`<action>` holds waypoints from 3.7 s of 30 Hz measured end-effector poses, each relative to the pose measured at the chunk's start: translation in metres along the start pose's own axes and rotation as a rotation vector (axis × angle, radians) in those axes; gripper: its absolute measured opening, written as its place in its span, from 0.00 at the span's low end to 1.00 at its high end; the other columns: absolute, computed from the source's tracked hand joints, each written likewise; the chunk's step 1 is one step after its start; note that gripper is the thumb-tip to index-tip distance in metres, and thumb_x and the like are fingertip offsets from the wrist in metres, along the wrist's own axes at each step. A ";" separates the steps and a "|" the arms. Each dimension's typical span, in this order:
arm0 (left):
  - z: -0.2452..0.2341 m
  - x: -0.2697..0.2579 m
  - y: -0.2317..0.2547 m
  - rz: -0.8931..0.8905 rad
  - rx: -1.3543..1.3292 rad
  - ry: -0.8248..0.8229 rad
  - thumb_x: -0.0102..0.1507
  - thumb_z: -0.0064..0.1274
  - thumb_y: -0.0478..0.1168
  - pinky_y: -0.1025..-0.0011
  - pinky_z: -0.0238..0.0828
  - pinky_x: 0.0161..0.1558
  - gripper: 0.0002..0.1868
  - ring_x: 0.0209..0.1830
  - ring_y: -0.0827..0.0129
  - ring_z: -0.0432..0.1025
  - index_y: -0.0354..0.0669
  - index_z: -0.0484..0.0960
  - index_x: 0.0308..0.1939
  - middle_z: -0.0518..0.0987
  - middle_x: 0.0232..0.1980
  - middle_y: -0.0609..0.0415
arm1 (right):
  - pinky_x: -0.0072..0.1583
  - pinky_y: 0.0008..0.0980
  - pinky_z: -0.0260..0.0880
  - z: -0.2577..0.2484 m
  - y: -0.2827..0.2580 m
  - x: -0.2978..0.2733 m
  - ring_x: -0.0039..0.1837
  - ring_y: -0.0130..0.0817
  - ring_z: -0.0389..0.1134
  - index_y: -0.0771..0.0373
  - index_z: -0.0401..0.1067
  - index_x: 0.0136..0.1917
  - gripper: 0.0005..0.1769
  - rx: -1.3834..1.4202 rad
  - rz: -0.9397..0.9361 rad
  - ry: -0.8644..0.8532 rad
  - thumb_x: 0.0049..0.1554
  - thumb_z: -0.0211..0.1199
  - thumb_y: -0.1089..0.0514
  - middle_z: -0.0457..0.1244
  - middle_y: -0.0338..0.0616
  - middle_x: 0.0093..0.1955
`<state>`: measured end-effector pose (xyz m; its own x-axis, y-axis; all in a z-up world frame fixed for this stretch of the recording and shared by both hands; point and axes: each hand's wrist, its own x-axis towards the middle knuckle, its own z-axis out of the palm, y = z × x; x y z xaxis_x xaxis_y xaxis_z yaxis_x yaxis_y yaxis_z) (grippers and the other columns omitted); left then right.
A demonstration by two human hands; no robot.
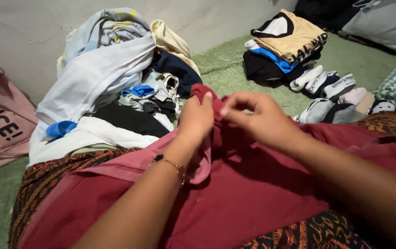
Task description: The person folds a red shirt and a dark blue shirt by hand on a green floor mat, placing them onto a stack.
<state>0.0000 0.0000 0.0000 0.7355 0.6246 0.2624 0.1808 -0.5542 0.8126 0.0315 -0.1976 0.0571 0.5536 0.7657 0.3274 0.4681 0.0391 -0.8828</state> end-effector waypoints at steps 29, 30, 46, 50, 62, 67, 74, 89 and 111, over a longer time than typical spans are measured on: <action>-0.227 0.088 -0.010 -0.223 -0.826 -0.524 0.62 0.62 0.32 0.74 0.76 0.60 0.32 0.52 0.69 0.76 0.32 0.69 0.69 0.78 0.57 0.50 | 0.50 0.37 0.75 -0.146 0.049 0.125 0.45 0.37 0.73 0.64 0.78 0.55 0.15 -0.425 0.557 -0.192 0.54 0.63 0.69 0.72 0.47 0.45; -0.237 0.103 -0.027 -0.297 -0.748 -0.449 0.60 0.61 0.32 0.74 0.76 0.59 0.30 0.53 0.68 0.78 0.34 0.71 0.66 0.79 0.57 0.47 | 0.50 0.37 0.76 -0.153 0.056 0.129 0.46 0.39 0.75 0.64 0.80 0.54 0.16 -0.491 0.559 -0.195 0.52 0.63 0.70 0.74 0.49 0.45; -0.301 0.183 -0.093 -0.225 0.606 -0.216 0.54 0.61 0.30 0.69 0.81 0.40 0.19 0.43 0.68 0.79 0.51 0.91 0.48 0.81 0.52 0.62 | 0.39 0.31 0.66 -0.206 0.141 0.159 0.40 0.38 0.66 0.71 0.76 0.52 0.16 -0.215 1.027 -0.105 0.64 0.54 0.56 0.67 0.51 0.39; -0.348 0.237 -0.092 0.015 0.812 -0.526 0.57 0.55 0.30 0.69 0.83 0.36 0.22 0.45 0.70 0.79 0.56 0.90 0.52 0.78 0.60 0.69 | 0.49 0.30 0.75 -0.225 0.127 0.166 0.51 0.46 0.74 0.74 0.69 0.59 0.24 0.333 1.010 0.132 0.70 0.36 0.56 0.70 0.64 0.51; -0.326 0.273 -0.030 -0.701 0.603 -0.205 0.69 0.46 0.50 0.51 0.77 0.40 0.23 0.49 0.49 0.77 0.35 0.79 0.57 0.81 0.51 0.47 | 0.69 0.43 0.69 -0.176 0.037 0.171 0.67 0.43 0.65 0.69 0.63 0.61 0.12 0.375 0.875 0.213 0.66 0.48 0.63 0.59 0.53 0.66; -0.331 0.272 -0.057 -0.508 0.313 0.018 0.65 0.60 0.47 0.55 0.76 0.36 0.19 0.39 0.56 0.78 0.31 0.83 0.47 0.83 0.42 0.43 | 0.67 0.45 0.67 -0.174 0.054 0.180 0.66 0.46 0.65 0.69 0.66 0.60 0.15 0.360 1.017 0.152 0.64 0.51 0.58 0.62 0.54 0.65; -0.306 0.271 -0.067 -0.052 0.395 0.023 0.58 0.69 0.43 0.62 0.75 0.37 0.16 0.38 0.59 0.79 0.30 0.87 0.39 0.85 0.39 0.43 | 0.58 0.40 0.62 -0.173 0.098 0.193 0.62 0.41 0.62 0.66 0.65 0.59 0.18 0.163 0.869 -0.021 0.61 0.60 0.54 0.62 0.47 0.62; -0.136 -0.016 -0.006 -0.025 1.189 -0.607 0.71 0.33 0.60 0.19 0.16 0.65 0.37 0.80 0.32 0.26 0.45 0.52 0.80 0.31 0.84 0.40 | 0.66 0.42 0.67 -0.052 0.115 0.068 0.65 0.45 0.68 0.54 0.70 0.70 0.33 -0.821 0.598 -0.867 0.57 0.55 0.37 0.68 0.48 0.67; -0.149 -0.138 0.069 0.060 0.936 -0.966 0.60 0.51 0.67 0.36 0.36 0.76 0.39 0.76 0.52 0.58 0.67 0.65 0.74 0.67 0.74 0.54 | 0.68 0.43 0.61 -0.008 -0.030 -0.063 0.70 0.45 0.63 0.51 0.65 0.71 0.37 -0.866 0.264 -0.812 0.53 0.68 0.40 0.62 0.46 0.67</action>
<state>-0.1865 -0.0420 0.0974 0.8502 0.1668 -0.4994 0.2221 -0.9736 0.0529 -0.0119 -0.2519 0.0656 0.2540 0.8765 -0.4090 0.8828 -0.3828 -0.2721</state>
